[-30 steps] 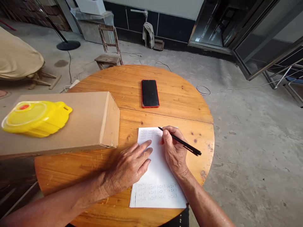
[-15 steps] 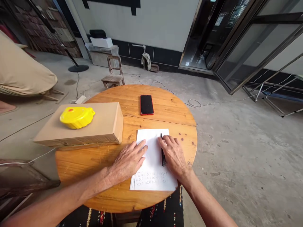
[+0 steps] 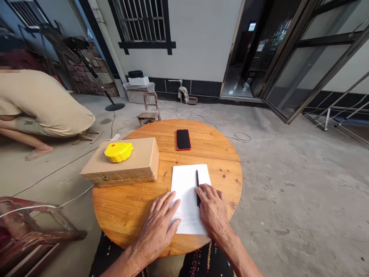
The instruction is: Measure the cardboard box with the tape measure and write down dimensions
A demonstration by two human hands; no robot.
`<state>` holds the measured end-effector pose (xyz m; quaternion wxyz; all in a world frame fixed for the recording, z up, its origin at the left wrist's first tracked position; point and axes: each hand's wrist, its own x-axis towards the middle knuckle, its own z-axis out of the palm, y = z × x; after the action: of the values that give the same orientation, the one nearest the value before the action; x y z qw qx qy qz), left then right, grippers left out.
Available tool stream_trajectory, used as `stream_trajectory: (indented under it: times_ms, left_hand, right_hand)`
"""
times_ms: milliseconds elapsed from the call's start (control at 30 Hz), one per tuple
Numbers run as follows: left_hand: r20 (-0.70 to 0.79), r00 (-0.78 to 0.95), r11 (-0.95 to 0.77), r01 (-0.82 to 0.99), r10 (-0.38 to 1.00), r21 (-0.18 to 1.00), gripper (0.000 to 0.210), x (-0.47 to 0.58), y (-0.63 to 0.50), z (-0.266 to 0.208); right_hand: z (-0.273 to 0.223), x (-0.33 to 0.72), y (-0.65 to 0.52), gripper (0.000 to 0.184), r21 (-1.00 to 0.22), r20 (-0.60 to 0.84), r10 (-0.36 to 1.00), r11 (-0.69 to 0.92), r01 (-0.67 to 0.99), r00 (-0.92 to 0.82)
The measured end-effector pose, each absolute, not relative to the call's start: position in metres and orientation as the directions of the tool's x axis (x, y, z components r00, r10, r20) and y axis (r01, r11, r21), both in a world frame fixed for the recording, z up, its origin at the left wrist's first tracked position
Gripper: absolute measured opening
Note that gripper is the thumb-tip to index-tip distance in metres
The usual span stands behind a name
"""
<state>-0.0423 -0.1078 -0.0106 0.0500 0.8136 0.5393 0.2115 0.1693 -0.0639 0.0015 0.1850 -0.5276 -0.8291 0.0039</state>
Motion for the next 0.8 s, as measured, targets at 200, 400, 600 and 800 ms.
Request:
stream_trajectory:
  times_ms: [200, 400, 600, 800]
  left_hand:
    - [0.435, 0.21, -0.406, 0.809, 0.875, 0.426, 0.045, -0.07, -0.116, 0.002]
    - [0.674, -0.321, -0.206, 0.788, 0.665, 0.58, 0.043, -0.168, -0.104, 0.03]
    - [0.242, -0.644, -0.023, 0.329, 0.726, 0.944, 0.059, -0.241, -0.045, 0.056]
    - [0.117, -0.489, -0.042, 0.163, 0.865, 0.986, 0.053, -0.246, -0.035, 0.058]
  right_hand:
    - [0.011, 0.165, -0.053, 0.036, -0.236, 0.436, 0.83, 0.479, 0.845, -0.348]
    - [0.092, 0.073, -0.013, 0.032, -0.353, 0.436, 0.763, 0.633, 0.689, -0.477]
    - [0.135, -0.065, 0.053, 0.071, -0.259, 0.29, 0.686, 0.727, 0.636, -0.667]
    - [0.135, -0.07, 0.051, 0.063, -0.491, 0.284, 0.769, 0.629, 0.602, -0.572]
